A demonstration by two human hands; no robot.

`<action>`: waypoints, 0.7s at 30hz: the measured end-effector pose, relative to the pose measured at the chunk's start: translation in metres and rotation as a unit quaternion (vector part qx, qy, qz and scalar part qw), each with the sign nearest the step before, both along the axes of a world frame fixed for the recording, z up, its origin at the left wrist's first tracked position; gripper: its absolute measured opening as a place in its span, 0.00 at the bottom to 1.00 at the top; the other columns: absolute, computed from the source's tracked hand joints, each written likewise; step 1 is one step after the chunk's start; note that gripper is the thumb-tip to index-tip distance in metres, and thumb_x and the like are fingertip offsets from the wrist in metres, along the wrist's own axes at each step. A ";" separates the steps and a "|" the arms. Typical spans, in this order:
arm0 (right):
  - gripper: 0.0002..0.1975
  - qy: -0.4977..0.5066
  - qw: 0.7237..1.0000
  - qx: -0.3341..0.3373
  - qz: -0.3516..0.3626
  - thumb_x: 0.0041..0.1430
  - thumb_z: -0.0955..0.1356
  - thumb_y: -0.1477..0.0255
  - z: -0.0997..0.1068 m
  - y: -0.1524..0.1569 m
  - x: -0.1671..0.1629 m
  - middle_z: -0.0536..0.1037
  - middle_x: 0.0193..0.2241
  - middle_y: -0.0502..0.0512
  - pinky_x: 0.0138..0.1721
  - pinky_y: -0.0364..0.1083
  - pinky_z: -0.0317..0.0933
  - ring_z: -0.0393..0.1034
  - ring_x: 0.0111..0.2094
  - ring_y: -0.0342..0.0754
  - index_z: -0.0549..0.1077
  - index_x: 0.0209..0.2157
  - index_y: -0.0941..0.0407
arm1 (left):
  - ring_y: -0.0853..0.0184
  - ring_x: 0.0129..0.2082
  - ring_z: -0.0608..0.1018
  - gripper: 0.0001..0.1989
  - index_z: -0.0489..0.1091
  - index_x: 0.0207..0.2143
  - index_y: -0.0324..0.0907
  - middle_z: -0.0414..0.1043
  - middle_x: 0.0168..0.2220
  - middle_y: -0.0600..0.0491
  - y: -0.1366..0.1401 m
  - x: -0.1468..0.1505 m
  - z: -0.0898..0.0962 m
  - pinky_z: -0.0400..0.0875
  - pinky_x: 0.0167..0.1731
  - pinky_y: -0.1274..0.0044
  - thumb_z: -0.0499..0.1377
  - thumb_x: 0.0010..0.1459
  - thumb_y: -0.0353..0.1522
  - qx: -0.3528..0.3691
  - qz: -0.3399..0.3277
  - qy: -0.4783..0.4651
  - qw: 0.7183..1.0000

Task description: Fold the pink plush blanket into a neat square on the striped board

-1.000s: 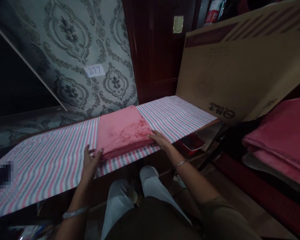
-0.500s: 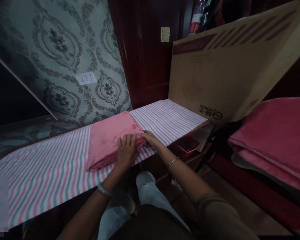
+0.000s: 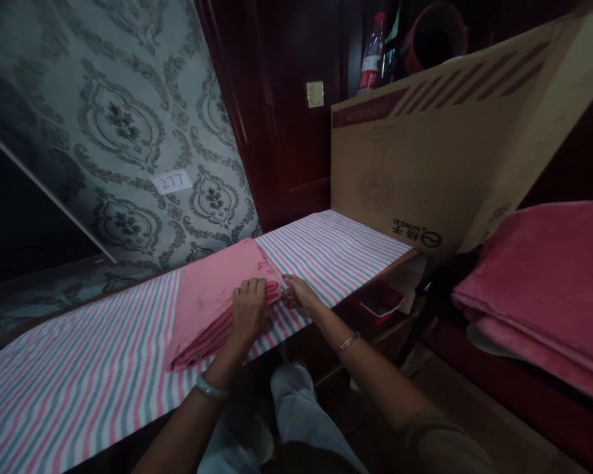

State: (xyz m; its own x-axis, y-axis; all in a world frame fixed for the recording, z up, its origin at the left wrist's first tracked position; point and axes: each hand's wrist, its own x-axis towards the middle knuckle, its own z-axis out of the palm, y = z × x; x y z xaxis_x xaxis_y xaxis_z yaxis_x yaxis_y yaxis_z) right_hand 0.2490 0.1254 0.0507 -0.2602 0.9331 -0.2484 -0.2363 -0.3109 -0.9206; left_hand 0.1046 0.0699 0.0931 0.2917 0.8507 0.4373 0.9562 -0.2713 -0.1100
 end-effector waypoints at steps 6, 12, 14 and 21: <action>0.37 -0.118 0.975 0.182 -0.053 0.48 0.70 0.73 -0.035 0.022 -0.007 0.75 0.42 0.55 0.29 0.42 0.65 0.71 0.32 0.44 0.60 0.61 0.52 | 0.54 0.44 0.70 0.18 0.68 0.46 0.39 0.71 0.43 0.43 -0.018 -0.037 0.038 0.65 0.42 0.65 0.56 0.50 0.25 0.057 -0.012 -0.086 0.995; 0.54 -0.282 0.871 0.388 -0.107 0.45 0.75 0.67 -0.056 0.033 -0.025 0.56 0.66 0.65 0.61 0.63 0.54 0.51 0.65 0.63 0.46 0.69 0.50 | 0.59 0.39 0.73 0.13 0.68 0.40 0.45 0.72 0.38 0.50 -0.054 -0.093 0.080 0.68 0.43 0.69 0.59 0.49 0.34 0.078 -0.074 -0.236 0.966; 0.56 -0.323 0.840 0.419 -0.118 0.46 0.75 0.67 -0.060 0.032 -0.029 0.49 0.69 0.66 0.64 0.64 0.46 0.42 0.68 0.63 0.41 0.70 0.52 | 0.59 0.38 0.73 0.14 0.69 0.39 0.46 0.72 0.38 0.51 -0.069 -0.102 0.092 0.70 0.42 0.69 0.60 0.48 0.37 0.063 -0.073 -0.265 0.959; 0.49 -0.374 0.775 0.502 -0.088 0.51 0.70 0.68 -0.055 0.034 -0.031 0.46 0.70 0.65 0.66 0.64 0.41 0.40 0.69 0.61 0.42 0.70 0.54 | 0.58 0.34 0.75 0.17 0.73 0.34 0.50 0.75 0.33 0.53 -0.116 -0.116 0.122 0.72 0.35 0.71 0.65 0.38 0.42 0.017 -0.042 -0.361 0.932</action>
